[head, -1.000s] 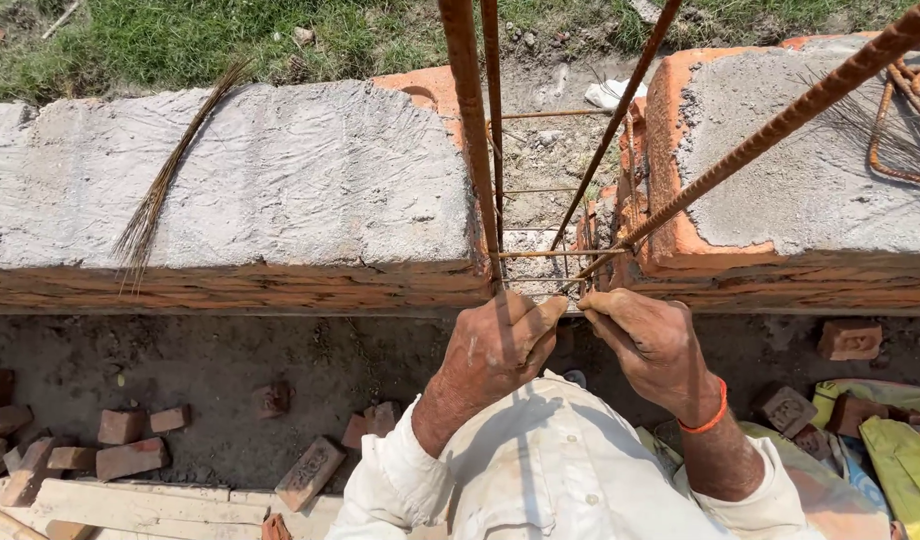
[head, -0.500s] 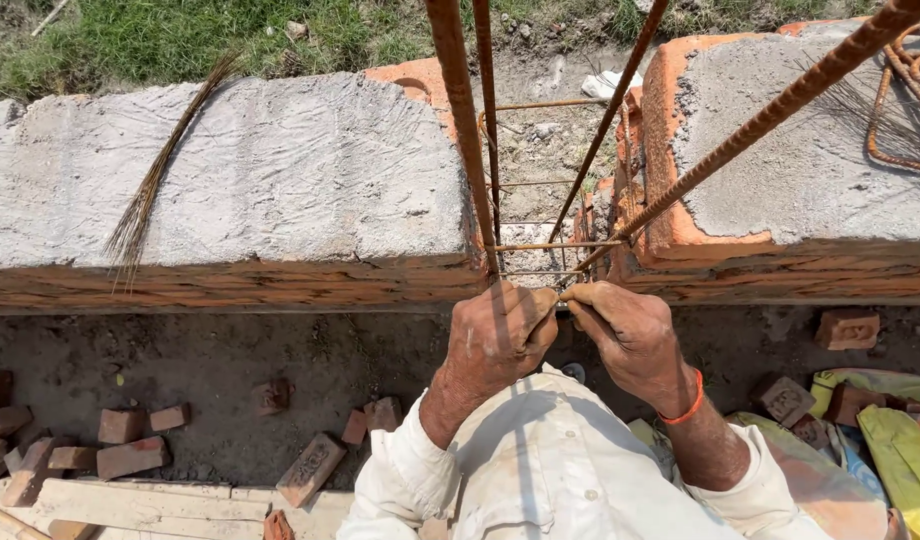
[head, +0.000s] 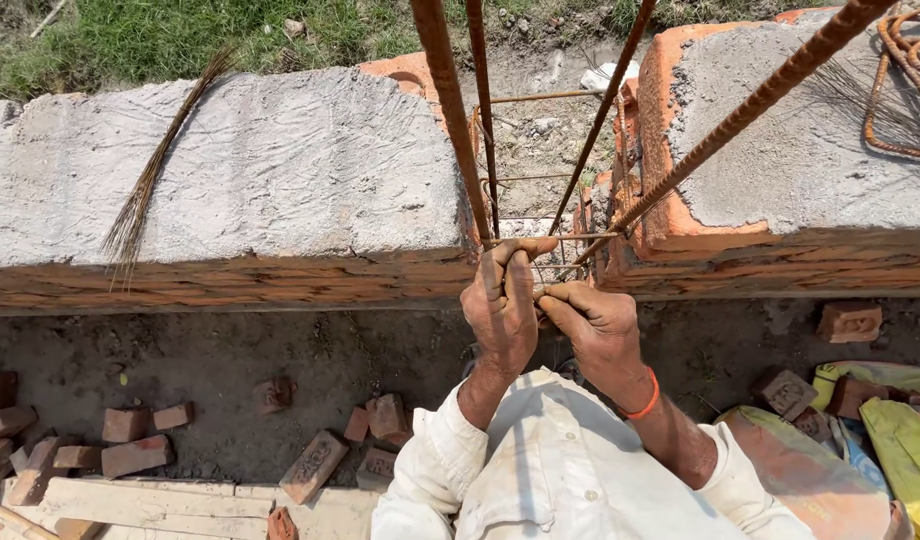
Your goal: The person ties vertical steel rebar rods to a horizontal rebar grid using thin wire. They wrap the wire around the intersections of the rods and twist it tight by hand to secure the structure.
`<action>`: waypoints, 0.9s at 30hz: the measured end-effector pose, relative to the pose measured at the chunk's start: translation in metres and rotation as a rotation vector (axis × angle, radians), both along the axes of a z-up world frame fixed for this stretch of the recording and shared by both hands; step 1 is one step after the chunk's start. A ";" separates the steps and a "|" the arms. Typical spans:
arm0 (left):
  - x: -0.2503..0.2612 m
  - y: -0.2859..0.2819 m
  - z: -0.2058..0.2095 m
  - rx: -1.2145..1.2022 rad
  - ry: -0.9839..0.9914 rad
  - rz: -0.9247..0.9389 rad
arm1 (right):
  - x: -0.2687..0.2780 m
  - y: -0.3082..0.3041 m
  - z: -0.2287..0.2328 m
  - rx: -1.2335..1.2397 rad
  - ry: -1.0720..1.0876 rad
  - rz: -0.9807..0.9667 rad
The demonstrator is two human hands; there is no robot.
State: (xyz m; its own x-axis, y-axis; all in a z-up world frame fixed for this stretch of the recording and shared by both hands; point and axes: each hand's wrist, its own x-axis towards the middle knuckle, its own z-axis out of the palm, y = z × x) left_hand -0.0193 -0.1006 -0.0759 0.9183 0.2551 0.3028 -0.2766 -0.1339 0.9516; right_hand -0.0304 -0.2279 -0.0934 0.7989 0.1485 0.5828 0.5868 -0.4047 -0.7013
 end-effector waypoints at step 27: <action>-0.036 0.047 -0.107 -0.890 0.447 -0.394 | -0.010 -0.033 -0.085 0.212 0.917 0.569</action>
